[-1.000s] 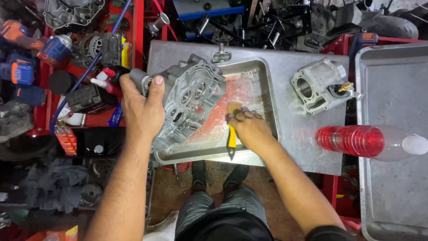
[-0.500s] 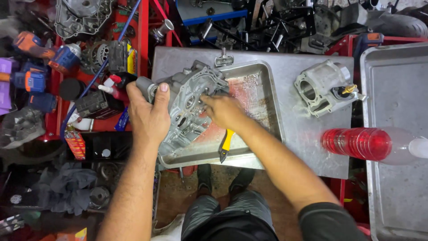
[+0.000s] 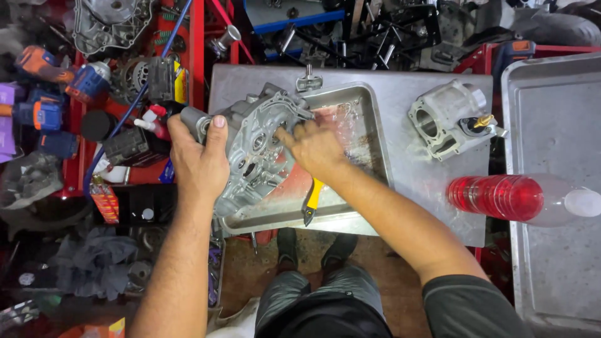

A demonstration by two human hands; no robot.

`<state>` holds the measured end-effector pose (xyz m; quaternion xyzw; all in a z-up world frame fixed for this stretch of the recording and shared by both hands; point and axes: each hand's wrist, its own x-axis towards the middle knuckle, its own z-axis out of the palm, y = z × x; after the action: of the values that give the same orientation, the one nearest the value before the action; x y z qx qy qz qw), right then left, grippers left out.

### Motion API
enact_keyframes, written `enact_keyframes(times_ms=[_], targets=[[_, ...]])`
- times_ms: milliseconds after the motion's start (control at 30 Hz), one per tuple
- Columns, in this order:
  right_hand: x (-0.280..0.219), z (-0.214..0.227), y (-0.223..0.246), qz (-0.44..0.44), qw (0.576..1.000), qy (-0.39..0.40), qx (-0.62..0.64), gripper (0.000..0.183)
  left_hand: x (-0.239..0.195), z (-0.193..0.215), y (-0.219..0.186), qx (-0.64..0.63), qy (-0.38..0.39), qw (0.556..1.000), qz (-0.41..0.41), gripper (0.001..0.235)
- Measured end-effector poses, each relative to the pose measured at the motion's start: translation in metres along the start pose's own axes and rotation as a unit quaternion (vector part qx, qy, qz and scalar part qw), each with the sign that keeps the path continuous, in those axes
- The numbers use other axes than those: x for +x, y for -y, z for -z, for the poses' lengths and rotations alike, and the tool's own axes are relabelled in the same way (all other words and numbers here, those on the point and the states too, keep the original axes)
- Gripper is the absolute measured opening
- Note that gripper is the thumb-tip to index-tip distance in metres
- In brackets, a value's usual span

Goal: Cleaning a motorcycle engine casing using a brush and cleaning fluid

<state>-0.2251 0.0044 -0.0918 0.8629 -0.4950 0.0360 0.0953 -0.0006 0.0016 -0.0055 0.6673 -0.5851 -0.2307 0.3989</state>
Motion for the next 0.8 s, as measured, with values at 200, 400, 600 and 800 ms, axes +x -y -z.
enact_keyframes(times_ms=[200,400,600,800], targets=[[0.013,0.024,0.005,-0.207,0.503,0.095,0.834,0.015,-0.003,0.001,-0.005,-0.001,-0.001,1.0,0.009,0.051],[0.005,-0.035,0.028,-0.194,0.887,0.154,0.39,0.052,-0.004,-0.002,-0.006,-0.008,-0.006,1.0,0.002,0.05],[0.005,-0.033,0.014,-0.103,0.956,0.112,0.249,0.056,0.0,-0.003,-0.002,-0.007,-0.003,1.0,0.004,0.051],[0.002,0.016,0.005,-0.258,0.674,0.074,0.688,0.058,-0.002,-0.002,0.001,-0.008,-0.004,1.0,-0.005,0.051]])
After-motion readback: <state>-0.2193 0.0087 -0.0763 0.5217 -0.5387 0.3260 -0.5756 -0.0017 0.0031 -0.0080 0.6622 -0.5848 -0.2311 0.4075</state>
